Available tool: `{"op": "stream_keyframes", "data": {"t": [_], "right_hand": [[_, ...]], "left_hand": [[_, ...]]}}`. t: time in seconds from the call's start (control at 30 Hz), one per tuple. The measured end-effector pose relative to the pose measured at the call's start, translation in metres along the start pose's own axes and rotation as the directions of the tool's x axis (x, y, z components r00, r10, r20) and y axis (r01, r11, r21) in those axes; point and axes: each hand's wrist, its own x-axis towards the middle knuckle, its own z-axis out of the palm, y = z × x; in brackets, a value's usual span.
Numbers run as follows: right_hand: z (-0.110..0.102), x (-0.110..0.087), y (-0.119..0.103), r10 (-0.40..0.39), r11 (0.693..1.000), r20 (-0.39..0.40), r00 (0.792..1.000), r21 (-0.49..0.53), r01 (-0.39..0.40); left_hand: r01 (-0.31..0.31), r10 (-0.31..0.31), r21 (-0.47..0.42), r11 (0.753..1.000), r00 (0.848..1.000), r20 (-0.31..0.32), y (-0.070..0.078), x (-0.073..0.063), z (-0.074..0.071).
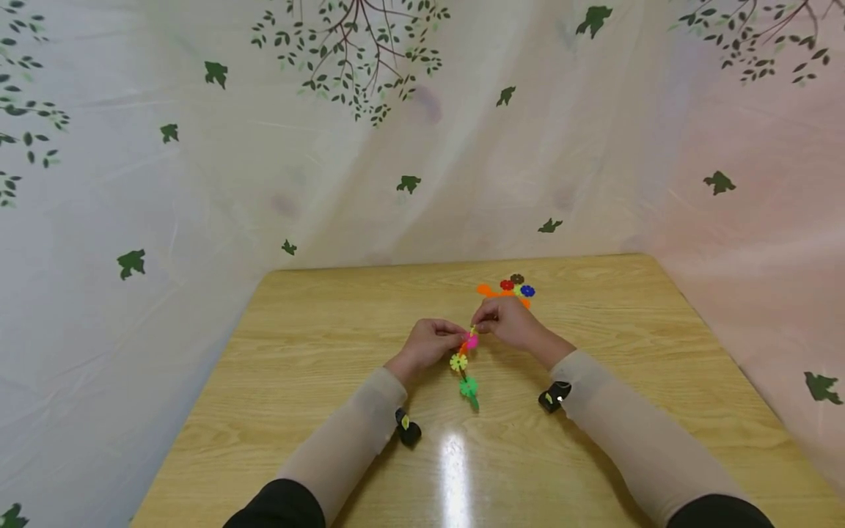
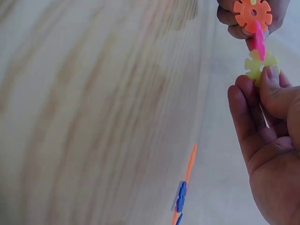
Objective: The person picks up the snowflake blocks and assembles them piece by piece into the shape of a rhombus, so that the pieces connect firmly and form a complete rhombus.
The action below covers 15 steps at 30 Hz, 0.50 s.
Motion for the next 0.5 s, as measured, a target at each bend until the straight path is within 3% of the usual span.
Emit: {"op": "stream_keyframes", "data": {"t": [0.3,0.5], "right_hand": [[-0.006,-0.002,0.006,0.059,0.998,0.073,0.996,0.033,-0.061],[-0.019,-0.002,0.016,0.164,0.985,0.021,0.986,-0.056,-0.163]], "left_hand": [[-0.021,0.022,0.047,0.999,1.000,-0.019,-0.001,0.000,-0.001],[-0.036,0.038,0.053,0.998,0.998,-0.041,-0.003,0.000,0.000]]}}
